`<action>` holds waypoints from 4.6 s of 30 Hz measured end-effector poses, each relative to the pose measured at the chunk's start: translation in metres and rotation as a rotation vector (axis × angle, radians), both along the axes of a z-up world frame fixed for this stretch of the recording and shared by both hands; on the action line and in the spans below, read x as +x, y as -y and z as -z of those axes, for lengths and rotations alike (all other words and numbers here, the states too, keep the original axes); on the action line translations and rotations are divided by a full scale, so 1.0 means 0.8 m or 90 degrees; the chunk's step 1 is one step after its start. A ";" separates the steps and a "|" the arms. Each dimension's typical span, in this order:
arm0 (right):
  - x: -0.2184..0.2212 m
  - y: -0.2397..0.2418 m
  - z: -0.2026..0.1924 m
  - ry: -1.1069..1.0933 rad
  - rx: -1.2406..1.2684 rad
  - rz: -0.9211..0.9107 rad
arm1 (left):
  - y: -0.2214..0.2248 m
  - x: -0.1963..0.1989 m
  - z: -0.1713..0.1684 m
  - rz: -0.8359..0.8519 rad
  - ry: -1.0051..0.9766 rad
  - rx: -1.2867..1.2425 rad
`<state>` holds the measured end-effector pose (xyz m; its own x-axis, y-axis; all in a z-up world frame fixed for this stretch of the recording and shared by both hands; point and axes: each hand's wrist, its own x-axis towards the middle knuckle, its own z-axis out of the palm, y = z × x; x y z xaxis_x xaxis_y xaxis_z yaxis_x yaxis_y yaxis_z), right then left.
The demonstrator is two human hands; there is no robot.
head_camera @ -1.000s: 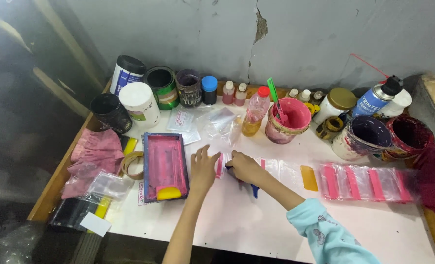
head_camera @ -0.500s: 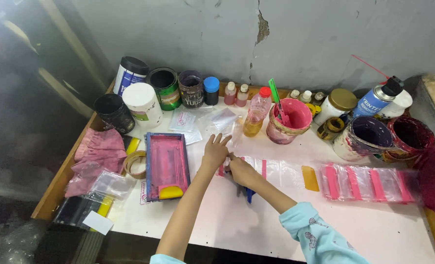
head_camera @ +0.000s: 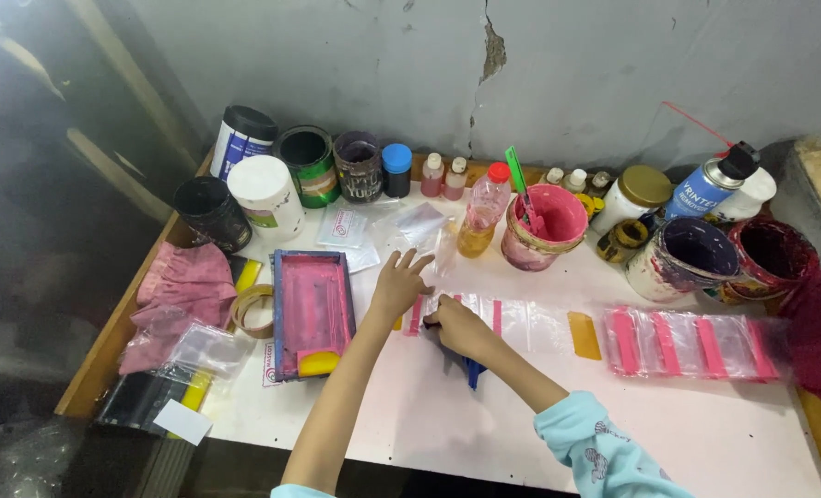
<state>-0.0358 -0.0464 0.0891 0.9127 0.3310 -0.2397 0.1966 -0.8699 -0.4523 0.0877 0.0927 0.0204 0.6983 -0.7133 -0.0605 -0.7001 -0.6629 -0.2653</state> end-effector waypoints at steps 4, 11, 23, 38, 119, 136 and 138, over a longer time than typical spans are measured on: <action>0.003 -0.003 0.014 0.014 -0.030 0.006 | 0.002 0.000 -0.001 -0.009 -0.015 0.018; 0.000 -0.001 0.013 0.024 -0.026 -0.010 | 0.000 0.007 0.006 -0.022 -0.030 0.057; -0.010 -0.009 -0.008 0.027 -0.060 -0.042 | -0.003 -0.026 -0.043 0.048 0.025 0.110; -0.018 0.003 0.021 -0.040 0.093 -0.019 | -0.007 -0.023 -0.007 0.108 0.097 0.096; 0.076 0.190 0.080 0.309 -0.062 -0.299 | 0.113 -0.244 0.074 -0.134 0.044 0.055; 0.048 0.227 0.079 0.290 -0.053 -0.181 | 0.122 -0.254 0.052 -0.134 0.030 0.155; 0.037 0.228 0.063 0.258 -0.084 -0.162 | 0.123 -0.256 0.047 -0.137 0.048 0.187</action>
